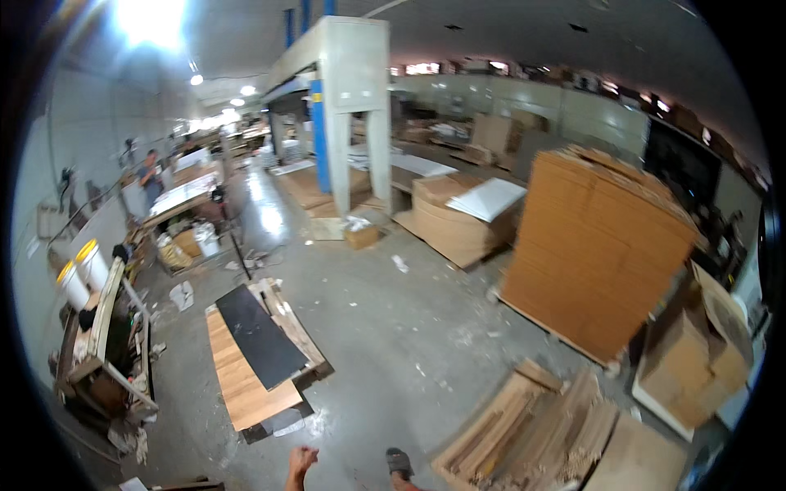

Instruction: The person applies adhesive from a plastic bag onto the edges and holes of a wooden board, then picks up another wooden board and repeats the process.

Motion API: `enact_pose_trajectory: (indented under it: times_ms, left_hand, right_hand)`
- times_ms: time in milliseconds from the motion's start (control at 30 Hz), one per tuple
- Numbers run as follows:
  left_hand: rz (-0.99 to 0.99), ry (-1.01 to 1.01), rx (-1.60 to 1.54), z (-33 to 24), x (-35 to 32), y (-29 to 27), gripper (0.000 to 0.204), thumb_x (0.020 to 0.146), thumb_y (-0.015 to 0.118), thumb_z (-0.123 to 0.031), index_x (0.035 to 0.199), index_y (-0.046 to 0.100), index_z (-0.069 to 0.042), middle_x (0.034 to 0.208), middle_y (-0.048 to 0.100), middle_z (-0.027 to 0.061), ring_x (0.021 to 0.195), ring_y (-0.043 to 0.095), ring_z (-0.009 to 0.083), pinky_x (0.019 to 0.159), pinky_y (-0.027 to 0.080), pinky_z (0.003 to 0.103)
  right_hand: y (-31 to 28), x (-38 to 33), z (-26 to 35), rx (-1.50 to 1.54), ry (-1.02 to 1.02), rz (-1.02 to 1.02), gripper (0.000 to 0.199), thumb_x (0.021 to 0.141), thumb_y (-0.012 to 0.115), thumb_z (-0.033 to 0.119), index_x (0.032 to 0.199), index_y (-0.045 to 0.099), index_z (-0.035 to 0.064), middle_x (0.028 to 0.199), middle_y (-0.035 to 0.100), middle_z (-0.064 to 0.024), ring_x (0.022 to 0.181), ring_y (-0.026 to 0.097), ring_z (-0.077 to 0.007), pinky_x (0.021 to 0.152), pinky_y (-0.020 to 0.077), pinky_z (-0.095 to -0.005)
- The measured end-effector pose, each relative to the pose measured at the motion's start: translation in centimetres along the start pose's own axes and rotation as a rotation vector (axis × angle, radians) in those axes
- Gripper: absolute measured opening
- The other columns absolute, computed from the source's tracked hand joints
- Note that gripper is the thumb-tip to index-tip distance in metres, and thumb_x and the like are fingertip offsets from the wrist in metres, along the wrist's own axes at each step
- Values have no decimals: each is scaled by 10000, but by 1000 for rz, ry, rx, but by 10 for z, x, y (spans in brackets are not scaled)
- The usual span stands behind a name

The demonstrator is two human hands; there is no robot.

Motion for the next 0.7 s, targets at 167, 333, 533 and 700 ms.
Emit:
enact_pose_trajectory:
  times_ms: [167, 333, 533, 700]
  left_hand:
    - [-59, -205, 256, -144, 77, -11, 265, 762, 712, -300, 702, 687, -43, 601, 646, 63, 555, 599, 141, 566, 480, 297]
    - [92, -443, 261, 36, 130, -43, 352, 768, 694, -370, 678, 684, -30, 601, 656, 82, 557, 617, 167, 541, 484, 306]
    - [81, -849, 55, 151, 90, -81, 179, 819, 609, -227, 834, 661, -57, 723, 668, 61, 582, 628, 191, 489, 500, 373]
    - [-30, -1203, -69, 151, 77, -89, 241, 771, 615, -325, 772, 675, -92, 676, 656, 72, 582, 632, 218, 520, 501, 391]
  right_hand:
    - [42, 87, 196, -76, -124, 101, 262, 821, 568, 297, 774, 677, 63, 791, 655, -151, 797, 653, -310, 671, 508, -448]
    - [59, 168, 390, -202, -212, 158, 270, 833, 563, 297, 762, 672, 60, 797, 655, -154, 777, 656, -306, 662, 513, -439]
    - [65, 324, 675, -1015, -722, 31, 260, 855, 554, 265, 766, 659, 45, 794, 654, -154, 732, 658, -285, 619, 516, -407]
    - [138, 288, 900, 12, -578, 118, 142, 871, 512, 80, 910, 616, -9, 773, 647, -144, 652, 652, -220, 500, 499, -312]
Point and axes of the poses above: each hand's wrist, its own x-axis towards the middle knuckle, its own y-axis out of the palm, z = x × y, the point moved 6 cm from there along x, towards the middle knuckle
